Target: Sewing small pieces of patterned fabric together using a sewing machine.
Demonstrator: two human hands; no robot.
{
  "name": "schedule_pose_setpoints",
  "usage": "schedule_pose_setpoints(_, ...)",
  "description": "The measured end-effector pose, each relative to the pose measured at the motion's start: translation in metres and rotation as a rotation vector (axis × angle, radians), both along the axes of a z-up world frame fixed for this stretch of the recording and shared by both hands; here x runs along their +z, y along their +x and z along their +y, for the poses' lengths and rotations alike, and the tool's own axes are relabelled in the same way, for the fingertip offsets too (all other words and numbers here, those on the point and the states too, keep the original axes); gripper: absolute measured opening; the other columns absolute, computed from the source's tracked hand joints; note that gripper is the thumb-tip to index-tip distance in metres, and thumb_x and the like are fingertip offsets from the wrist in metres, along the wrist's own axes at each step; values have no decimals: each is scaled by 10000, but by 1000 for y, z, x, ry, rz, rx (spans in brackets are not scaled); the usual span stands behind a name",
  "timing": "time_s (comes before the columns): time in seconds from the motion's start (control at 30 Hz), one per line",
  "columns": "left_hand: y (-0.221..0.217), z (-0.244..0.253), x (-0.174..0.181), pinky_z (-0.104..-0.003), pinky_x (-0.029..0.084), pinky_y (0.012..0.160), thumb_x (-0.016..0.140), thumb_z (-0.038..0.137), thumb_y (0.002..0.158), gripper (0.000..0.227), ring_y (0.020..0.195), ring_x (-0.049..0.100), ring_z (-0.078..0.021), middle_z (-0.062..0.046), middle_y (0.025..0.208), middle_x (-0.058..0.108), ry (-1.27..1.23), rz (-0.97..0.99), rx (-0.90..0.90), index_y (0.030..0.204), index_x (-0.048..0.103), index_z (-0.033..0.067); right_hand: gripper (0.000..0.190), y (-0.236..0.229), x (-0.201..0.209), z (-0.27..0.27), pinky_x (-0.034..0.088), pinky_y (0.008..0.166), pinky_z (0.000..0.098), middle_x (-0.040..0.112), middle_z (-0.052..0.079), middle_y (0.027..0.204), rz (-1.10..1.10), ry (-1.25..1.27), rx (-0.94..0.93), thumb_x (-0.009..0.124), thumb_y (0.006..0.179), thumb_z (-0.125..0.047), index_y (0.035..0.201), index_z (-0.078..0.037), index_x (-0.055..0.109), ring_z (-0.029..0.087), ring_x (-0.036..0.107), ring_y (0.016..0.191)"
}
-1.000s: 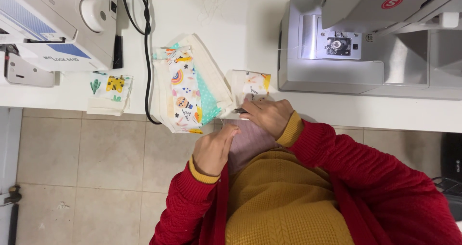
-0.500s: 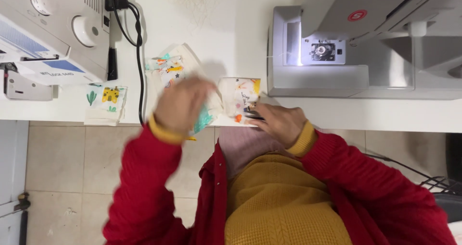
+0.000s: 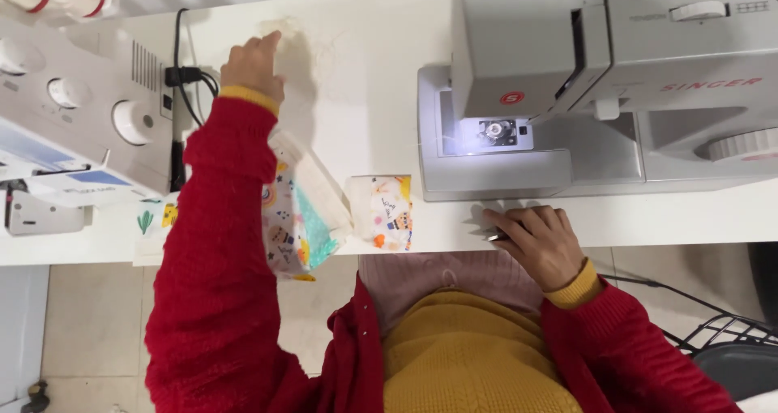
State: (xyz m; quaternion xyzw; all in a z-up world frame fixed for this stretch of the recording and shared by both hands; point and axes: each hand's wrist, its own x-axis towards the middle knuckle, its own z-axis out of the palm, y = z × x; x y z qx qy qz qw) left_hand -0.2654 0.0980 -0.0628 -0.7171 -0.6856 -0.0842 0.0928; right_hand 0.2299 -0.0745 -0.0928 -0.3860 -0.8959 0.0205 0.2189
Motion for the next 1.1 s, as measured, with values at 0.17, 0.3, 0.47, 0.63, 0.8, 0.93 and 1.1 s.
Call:
schedule_pose_setpoints(0.17, 56, -61, -7, -445, 537, 909, 799, 93, 851, 435, 1039, 619, -308, -94, 1117, 708, -173, -278, -118, 1267, 672, 93, 567, 6, 4, -2, 444, 894, 426, 652, 37, 1104, 42, -47, -29, 805, 800, -215, 1340, -118, 661, 258, 569, 965)
schedule_pose_setpoints(0.3, 120, -111, 3, -506, 463, 915, 865, 295, 766, 493, 1092, 559, -309, -79, 1104, 652, -449, -259, -262, 1184, 651, 147, 526, 5, 8, 0, 443, 916, 430, 649, 64, 1143, 122, -26, -8, 809, 818, -219, 1306, -86, 664, 269, 577, 1010)
schedule_pose_setpoints(0.47, 134, -126, -1, -514, 413, 998, 880, 349, 719, 538, 1144, 546, -289, -62, 1106, 648, -534, -226, -191, 1139, 628, 127, 489, -7, 23, -4, 465, 928, 424, 659, 76, 1163, 199, -17, 40, 824, 800, -200, 1245, -61, 676, 276, 596, 1075)
schedule_pose_setpoints(0.63, 128, -130, 8, -487, 439, 908, 924, 264, 714, 352, 1033, 565, -308, -115, 1015, 638, -533, -318, -283, 951, 712, 111, 458, -31, 44, -3, 511, 918, 409, 663, 90, 1163, 282, -33, 114, 840, 805, -158, 1220, -53, 680, 277, 608, 1075)
schedule_pose_setpoints(0.8, 143, -155, 48, -285, 611, 779, 834, 106, 802, 262, 838, 765, -155, -69, 915, 772, -505, -915, -593, 1000, 682, 28, 463, -50, 84, -2, 546, 916, 375, 651, 119, 1230, 477, -75, 148, 831, 847, -123, 1261, -36, 644, 285, 640, 1081)
schedule_pose_setpoints(0.93, 187, -148, 77, -298, 587, 646, 853, 210, 823, 277, 694, 720, -180, -58, 841, 771, -499, -883, -442, 1001, 720, 44, 386, -41, 77, 1, 557, 951, 355, 643, 111, 1264, 540, 63, 151, 825, 907, -88, 1240, -51, 634, 270, 649, 1126)
schedule_pose_setpoints(1.1, 218, -118, 64, -287, 591, 711, 866, 207, 837, 262, 780, 752, -151, -81, 902, 779, -264, -873, -600, 1004, 745, 45, 273, -37, 91, 12, 534, 975, 387, 700, 71, 1245, 373, 303, 195, 800, 891, -50, 1152, -56, 722, 237, 658, 1196)
